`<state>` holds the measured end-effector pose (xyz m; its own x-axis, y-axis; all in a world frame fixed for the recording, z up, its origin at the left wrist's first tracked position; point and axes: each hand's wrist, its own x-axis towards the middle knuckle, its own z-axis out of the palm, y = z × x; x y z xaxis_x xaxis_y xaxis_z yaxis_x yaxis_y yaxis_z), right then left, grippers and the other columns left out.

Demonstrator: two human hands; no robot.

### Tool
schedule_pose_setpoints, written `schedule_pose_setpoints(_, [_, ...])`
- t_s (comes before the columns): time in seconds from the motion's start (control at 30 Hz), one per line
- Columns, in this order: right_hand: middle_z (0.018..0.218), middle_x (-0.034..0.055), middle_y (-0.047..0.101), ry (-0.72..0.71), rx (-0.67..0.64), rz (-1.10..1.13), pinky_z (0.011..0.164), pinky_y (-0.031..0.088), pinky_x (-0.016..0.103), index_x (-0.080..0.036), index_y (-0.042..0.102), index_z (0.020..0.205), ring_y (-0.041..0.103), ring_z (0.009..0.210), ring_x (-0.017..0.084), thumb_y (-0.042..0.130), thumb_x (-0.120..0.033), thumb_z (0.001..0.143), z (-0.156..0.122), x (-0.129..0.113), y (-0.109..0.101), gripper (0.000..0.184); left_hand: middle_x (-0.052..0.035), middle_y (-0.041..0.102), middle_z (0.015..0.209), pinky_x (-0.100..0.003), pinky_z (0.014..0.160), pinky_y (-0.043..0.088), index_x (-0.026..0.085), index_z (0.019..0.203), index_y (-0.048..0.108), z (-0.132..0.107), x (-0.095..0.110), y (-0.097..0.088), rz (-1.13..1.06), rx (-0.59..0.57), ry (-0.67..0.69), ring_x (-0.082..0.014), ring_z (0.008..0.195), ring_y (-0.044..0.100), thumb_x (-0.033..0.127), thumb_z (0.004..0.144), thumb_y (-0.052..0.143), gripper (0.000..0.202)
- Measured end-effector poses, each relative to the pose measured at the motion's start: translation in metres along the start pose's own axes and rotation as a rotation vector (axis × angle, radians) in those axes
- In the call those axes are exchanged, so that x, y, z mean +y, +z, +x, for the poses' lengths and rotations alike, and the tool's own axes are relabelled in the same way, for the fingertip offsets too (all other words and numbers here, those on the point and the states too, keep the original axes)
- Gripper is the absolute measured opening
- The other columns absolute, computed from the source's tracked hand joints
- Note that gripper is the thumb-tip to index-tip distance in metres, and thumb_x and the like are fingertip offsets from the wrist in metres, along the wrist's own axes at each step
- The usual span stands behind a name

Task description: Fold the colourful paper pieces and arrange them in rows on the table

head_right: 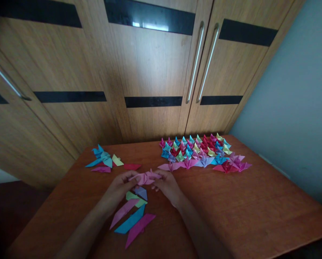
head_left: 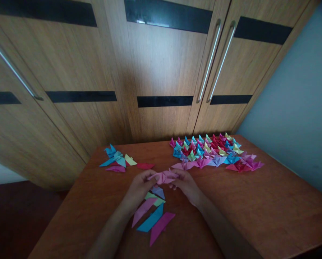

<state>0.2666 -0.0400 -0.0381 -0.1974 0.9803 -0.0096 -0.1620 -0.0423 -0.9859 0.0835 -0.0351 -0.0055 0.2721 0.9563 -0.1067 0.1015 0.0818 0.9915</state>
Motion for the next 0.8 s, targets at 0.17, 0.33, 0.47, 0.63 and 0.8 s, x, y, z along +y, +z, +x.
schedule_pose_setpoints(0.17, [0.067, -0.0001, 0.063, -0.037, -0.046, -0.142, 0.052, 0.040, 0.021, -0.017, 0.067, 0.075, 0.054, 0.057, 0.010, 0.063, -0.039, 0.076, -0.004, -0.001, 0.000, 0.023, -0.0004, 0.063, 0.071, -0.023, 0.061, 0.038, 0.017, 0.077, 0.065, -0.006, 0.005, 0.001, 0.365, -0.047, 0.158, -0.0157, 0.067, 0.055, 0.025, 0.078, 0.055, 0.013])
schedule_pose_setpoints(0.33, [0.066, -0.0003, 0.063, -0.048, -0.097, -0.134, 0.055, 0.040, 0.020, -0.016, 0.066, 0.073, 0.053, 0.058, 0.009, 0.062, -0.042, 0.079, -0.006, -0.002, -0.002, 0.028, -0.0008, 0.064, 0.071, -0.023, 0.061, 0.038, 0.017, 0.076, 0.066, -0.011, 0.008, 0.004, 0.415, -0.137, 0.186, -0.0157, 0.067, 0.055, 0.022, 0.080, 0.052, 0.016])
schedule_pose_setpoints(0.47, [0.063, -0.0010, 0.061, 0.033, -0.179, 0.100, 0.054, 0.039, 0.018, -0.014, 0.065, 0.070, 0.052, 0.056, 0.007, 0.066, -0.037, 0.079, -0.008, -0.002, -0.006, 0.024, -0.0016, 0.064, 0.070, -0.021, 0.060, 0.039, 0.014, 0.076, 0.066, -0.013, 0.007, 0.008, 0.034, -0.222, 0.060, -0.0134, 0.064, 0.054, 0.028, 0.082, 0.057, 0.017])
schedule_pose_setpoints(0.63, [0.063, -0.0014, 0.060, 0.119, -0.183, 0.507, 0.050, 0.040, 0.016, -0.014, 0.063, 0.071, 0.051, 0.051, 0.006, 0.072, -0.033, 0.075, -0.010, 0.001, -0.006, 0.021, -0.0011, 0.061, 0.064, -0.019, 0.057, 0.040, 0.013, 0.074, 0.065, -0.016, 0.000, 0.014, -0.452, -0.215, -0.062, -0.0097, 0.058, 0.053, 0.029, 0.079, 0.065, 0.017])
schedule_pose_setpoints(0.8, [0.061, -0.0016, 0.060, 0.138, -0.137, 0.698, 0.056, 0.044, 0.017, -0.013, 0.063, 0.072, 0.052, 0.052, 0.005, 0.073, -0.029, 0.075, -0.010, 0.002, -0.002, 0.019, -0.0018, 0.063, 0.069, -0.019, 0.061, 0.045, 0.012, 0.076, 0.067, -0.015, -0.008, 0.016, -0.663, -0.221, -0.083, -0.0089, 0.061, 0.056, 0.021, 0.076, 0.069, 0.010])
